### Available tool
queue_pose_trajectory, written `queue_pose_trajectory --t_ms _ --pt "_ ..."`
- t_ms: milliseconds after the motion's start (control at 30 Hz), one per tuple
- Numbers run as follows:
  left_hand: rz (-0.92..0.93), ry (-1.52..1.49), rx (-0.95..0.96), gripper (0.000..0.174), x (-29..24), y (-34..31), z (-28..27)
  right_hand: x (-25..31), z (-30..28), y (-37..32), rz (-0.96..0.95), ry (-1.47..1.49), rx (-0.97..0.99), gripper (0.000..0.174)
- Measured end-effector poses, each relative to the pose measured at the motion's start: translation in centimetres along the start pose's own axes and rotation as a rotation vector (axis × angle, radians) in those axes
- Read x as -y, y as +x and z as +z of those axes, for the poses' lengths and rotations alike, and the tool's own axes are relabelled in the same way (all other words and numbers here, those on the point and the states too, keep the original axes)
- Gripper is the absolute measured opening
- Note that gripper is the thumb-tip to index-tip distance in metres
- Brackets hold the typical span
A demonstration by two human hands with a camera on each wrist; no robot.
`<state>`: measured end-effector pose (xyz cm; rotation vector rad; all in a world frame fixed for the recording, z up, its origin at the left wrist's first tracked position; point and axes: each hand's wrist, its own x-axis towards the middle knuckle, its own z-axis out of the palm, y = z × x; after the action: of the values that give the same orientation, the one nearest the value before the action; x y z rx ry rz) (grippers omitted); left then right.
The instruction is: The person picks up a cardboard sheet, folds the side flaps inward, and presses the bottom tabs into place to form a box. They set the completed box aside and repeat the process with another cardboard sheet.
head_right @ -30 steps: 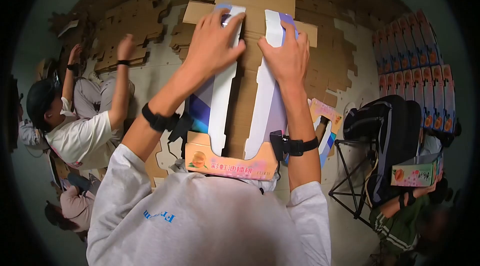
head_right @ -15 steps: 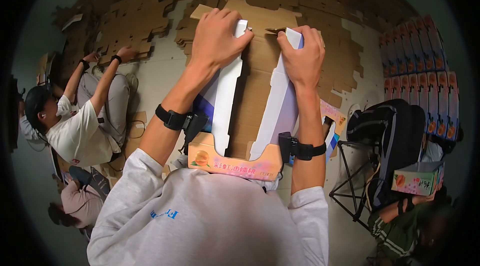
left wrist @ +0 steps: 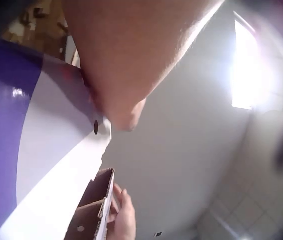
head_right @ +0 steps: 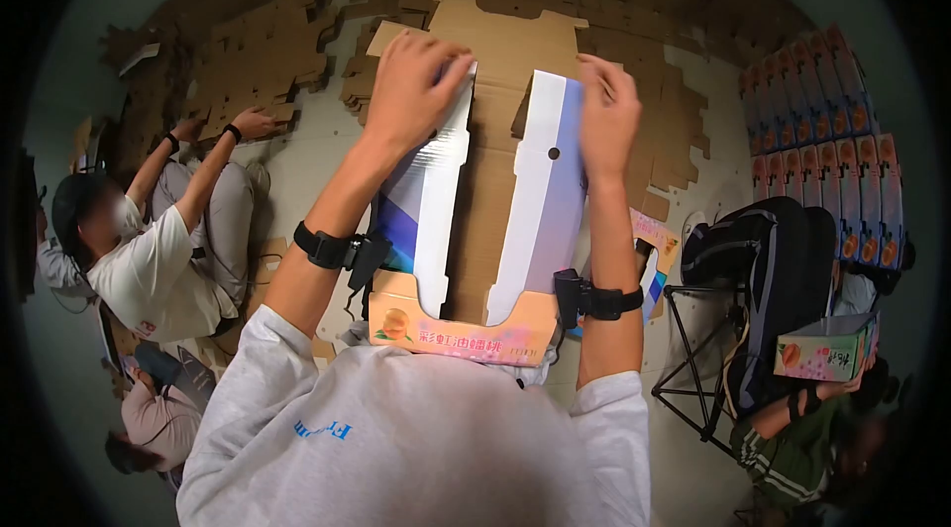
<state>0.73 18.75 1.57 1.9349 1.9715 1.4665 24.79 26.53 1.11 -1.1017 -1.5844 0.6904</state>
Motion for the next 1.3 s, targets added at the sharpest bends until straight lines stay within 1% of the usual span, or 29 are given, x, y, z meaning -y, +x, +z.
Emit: queue_pose_trajectory --t_ms 33,67,100,133,167,200,233,267,300,333,400,467,533,567,600,700,800,867,967,1000,1033,1100,1133,1200,1233,1267,1300 --pt "-0.101 -0.138 -0.038 0.027 0.3 0.0 -0.3 -1.8 -0.8 0.4 0.13 0.077 -0.127 0.024" --pt "-0.115 -0.055 -0.156 0.023 1.2 0.1 -1.0 -4.4 -1.6 1.1 0.259 0.154 -0.245 0.024" --pt "-0.171 -0.044 -0.244 0.024 2.6 0.3 -1.5 -7.0 -2.4 1.7 0.376 0.244 -0.376 0.023" --pt "-0.228 -0.033 -0.331 0.024 4.6 0.4 -1.9 -9.7 -3.3 1.9 0.556 0.314 -0.408 0.023" --pt "-0.478 -0.237 -0.369 0.022 7.5 0.0 -1.7 -11.7 -4.0 2.0 0.723 0.394 -0.352 0.024" --pt "-0.725 -0.445 -0.4 0.02 10.8 -0.6 -1.2 -13.3 -4.3 1.9 0.854 0.531 -0.152 0.025" --pt "-0.969 -0.659 -0.422 0.018 12.5 -0.5 -1.0 -14.2 -4.3 1.8 0.935 0.651 0.015 0.026" --pt "-1.111 -0.917 -0.297 0.019 12.2 -0.4 -1.4 -14.3 -4.0 1.6 0.983 0.757 0.146 0.027" --pt "-1.24 -1.173 -0.158 0.02 11.7 -0.5 -1.9 -13.3 -3.5 1.7 0.989 0.855 0.22 0.028" --pt "-1.361 -1.425 -0.002 0.022 11.4 -0.6 -2.4 -11.1 -2.8 2.1 0.994 0.936 0.258 0.029" --pt "-1.2 -1.495 0.229 0.022 14.5 -0.9 -0.9 -7.3 -1.9 2.8 1.005 1.098 0.33 0.031" --pt "-1.183 -1.485 0.335 0.04 12.4 0.3 -1.2 -5.1 -0.8 3.9 0.894 1.075 0.356 0.036" --pt "-0.92 -1.472 0.24 0.045 6.1 1.8 -3.5 -3.7 -1.0 4.9 0.8 1.003 0.392 0.044" --pt "-0.79 -1.458 0.19 0.048 4.3 2.0 -4.4 -3.0 -1.3 5.1 0.76 0.948 0.412 0.05" --pt "-0.742 -1.465 0.222 0.065 4.0 2.1 -5.0 -2.7 -1.4 5.2 0.721 0.893 0.429 0.056" --pt "-0.632 -1.777 0.429 0.067 4.9 2.1 -6.5 -2.4 -1.8 5.7 0.649 0.664 0.399 0.061" --pt "-0.657 -1.507 0.325 0.073 4.1 2.9 -5.7 -1.5 -2.1 6.0 0.63 0.618 0.398 0.056" --pt "-0.763 -1.279 0.33 0.074 3.2 3.7 -5.8 0.3 -2.3 6.2 0.641 0.613 0.42 0.055" --pt "-0.889 -1.115 0.283 0.073 1.7 5.0 -6.2 3.0 -2.1 6.0 0.638 0.63 0.44 0.055" --pt "-0.925 -1.037 0.255 0.069 0.6 5.5 -6.2 3.3 -2.3 5.9 0.634 0.638 0.441 0.054" --pt "-0.957 -0.96 0.226 0.065 0.0 5.8 -6.3 3.3 -2.4 5.6 0.598 0.622 0.437 0.048" --pt "-0.9 -1.069 0.268 0.052 0.6 5.6 -6.0 2.5 -2.4 5.2 0.523 0.591 0.43 0.036" --pt "-0.87 -1.122 0.286 0.046 1.1 5.5 -5.9 1.7 -2.6 5.4 0.503 0.667 0.441 0.029" --pt "-0.805 -1.132 0.269 0.032 2.2 4.8 -6.0 -0.1 -3.3 5.4 0.479 0.824 0.458 0.019" --pt "-0.775 -1.139 0.261 0.025 2.3 4.4 -6.1 -0.4 -3.9 5.4 0.528 0.922 0.459 0.019" --pt "-0.783 -1.27 0.21 0.012 2.3 3.8 -6.1 -0.6 -4.5 5.6 0.576 1.018 0.461 0.02" --pt "-0.796 -1.39 0.168 0.011 1.9 3.5 -6.4 -0.1 -4.9 5.7 0.623 1.112 0.462 0.023"
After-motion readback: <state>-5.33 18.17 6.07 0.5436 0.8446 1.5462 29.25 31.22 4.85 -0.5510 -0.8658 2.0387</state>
